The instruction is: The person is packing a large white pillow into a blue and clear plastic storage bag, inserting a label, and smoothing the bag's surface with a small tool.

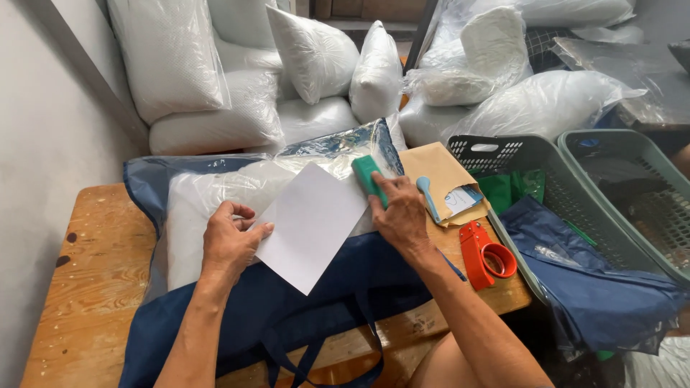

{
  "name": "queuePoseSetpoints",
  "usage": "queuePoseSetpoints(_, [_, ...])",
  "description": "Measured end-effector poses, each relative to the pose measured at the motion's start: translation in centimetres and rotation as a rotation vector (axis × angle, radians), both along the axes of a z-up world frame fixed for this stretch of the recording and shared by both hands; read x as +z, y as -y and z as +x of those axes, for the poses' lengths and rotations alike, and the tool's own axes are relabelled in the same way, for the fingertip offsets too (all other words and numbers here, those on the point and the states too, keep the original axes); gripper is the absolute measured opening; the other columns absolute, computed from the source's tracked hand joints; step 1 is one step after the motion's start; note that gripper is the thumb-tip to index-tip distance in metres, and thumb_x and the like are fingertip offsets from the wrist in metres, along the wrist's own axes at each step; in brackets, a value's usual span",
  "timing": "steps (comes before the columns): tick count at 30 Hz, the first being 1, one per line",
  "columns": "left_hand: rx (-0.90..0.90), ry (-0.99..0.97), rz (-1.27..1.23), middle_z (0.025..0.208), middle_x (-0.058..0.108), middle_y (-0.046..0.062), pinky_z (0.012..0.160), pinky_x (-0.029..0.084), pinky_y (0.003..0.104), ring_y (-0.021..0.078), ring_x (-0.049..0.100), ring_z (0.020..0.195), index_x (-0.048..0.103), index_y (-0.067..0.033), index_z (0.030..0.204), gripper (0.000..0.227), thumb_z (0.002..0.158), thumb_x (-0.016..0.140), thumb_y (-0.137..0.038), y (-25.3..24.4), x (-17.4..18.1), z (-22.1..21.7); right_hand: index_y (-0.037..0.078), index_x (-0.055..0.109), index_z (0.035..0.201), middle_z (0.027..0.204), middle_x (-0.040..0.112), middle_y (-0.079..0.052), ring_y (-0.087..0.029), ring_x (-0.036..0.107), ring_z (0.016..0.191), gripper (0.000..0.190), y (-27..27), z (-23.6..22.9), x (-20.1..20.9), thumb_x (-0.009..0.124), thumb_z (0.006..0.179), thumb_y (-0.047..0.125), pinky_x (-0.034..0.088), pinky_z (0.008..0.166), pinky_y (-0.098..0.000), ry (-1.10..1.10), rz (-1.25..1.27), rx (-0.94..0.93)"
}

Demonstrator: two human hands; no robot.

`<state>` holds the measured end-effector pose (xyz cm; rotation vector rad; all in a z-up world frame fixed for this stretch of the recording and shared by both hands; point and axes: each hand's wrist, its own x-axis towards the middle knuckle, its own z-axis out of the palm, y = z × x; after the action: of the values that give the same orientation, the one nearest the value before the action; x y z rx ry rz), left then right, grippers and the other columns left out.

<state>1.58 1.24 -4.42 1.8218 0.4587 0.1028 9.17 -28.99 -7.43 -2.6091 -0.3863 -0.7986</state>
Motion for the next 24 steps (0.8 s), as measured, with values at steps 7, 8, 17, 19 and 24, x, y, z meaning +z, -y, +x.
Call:
queuePoseSetpoints(7, [-0.004, 0.114, 0.199, 0.085, 0.075, 0.017, 0.063, 0.061, 0.044, 0.0279, 0.072, 0.079, 0.061, -0.0094, 0.11, 0.037, 0.079, 0.081, -0.013, 1.1, 0.9, -1.1, 0.024, 0.061, 0.143, 0.107, 0.059, -0.013, -0.033, 0.063, 0.094, 0.047, -4.7, -6.5, 4.0, 0.059, 0.096, 0.018, 0.052, 0.077, -0.0445, 0.107, 0.002, 0.275])
queuePoseSetpoints(8, [0.003, 0.085, 0.246, 0.089, 0.075, 0.018, 0.071, 0.06, 0.045, 0.0314, 0.073, 0.085, 0.061, -0.0117, 0.113, 0.037, 0.08, 0.078, -0.013, 1.4, 1.5, -1.4, 0.027, 0.06, 0.144, 0.109, 0.059, -0.011, -0.032, 0.063, 0.097, 0.05, -5.1, -6.8, 3.3, 0.06, 0.094, 0.02, 0.051, 0.078, -0.043, 0.099, -0.085, 0.308])
queuePoseSetpoints(17, [-0.133, 0.213, 0.854, 0.138, 0.039, 0.028, 0.096, 0.037, 0.073, 0.0555, 0.038, 0.125, 0.036, -0.0236, 0.158, 0.08, 0.086, 0.066, -0.009, 4.1, 3.5, -3.3, 0.014, 0.066, 0.137, 0.101, 0.063, -0.022, -0.045, 0.064, 0.094, 0.05, 2.1, -0.7, 1.7, 0.073, 0.087, 0.018, 0.052, 0.082, -0.051, 0.019, 0.277, 0.053])
queuePoseSetpoints(19, [-0.235, 0.306, 0.993, 0.164, 0.015, 0.028, 0.103, 0.019, 0.083, 0.0601, 0.011, 0.146, 0.032, -0.0275, 0.161, 0.089, 0.081, 0.066, -0.004, 3.7, 2.5, -2.6, 0.018, 0.067, 0.137, 0.103, 0.063, -0.02, -0.043, 0.064, 0.097, 0.05, 2.7, -1.6, 3.0, 0.074, 0.088, 0.022, 0.051, 0.085, -0.0489, -0.022, 0.352, 0.029])
queuePoseSetpoints(24, [-0.485, 0.359, 1.166, 0.146, 0.05, 0.004, 0.103, 0.036, 0.07, 0.0349, 0.041, 0.14, 0.052, -0.0356, 0.145, 0.051, 0.094, 0.054, -0.036, 4.7, -1.6, -0.2, 0.015, 0.067, 0.136, 0.11, 0.064, -0.022, -0.041, 0.066, 0.1, 0.044, 2.3, -3.3, 5.5, 0.072, 0.093, 0.022, 0.055, 0.081, -0.0493, -0.099, 0.557, 0.053])
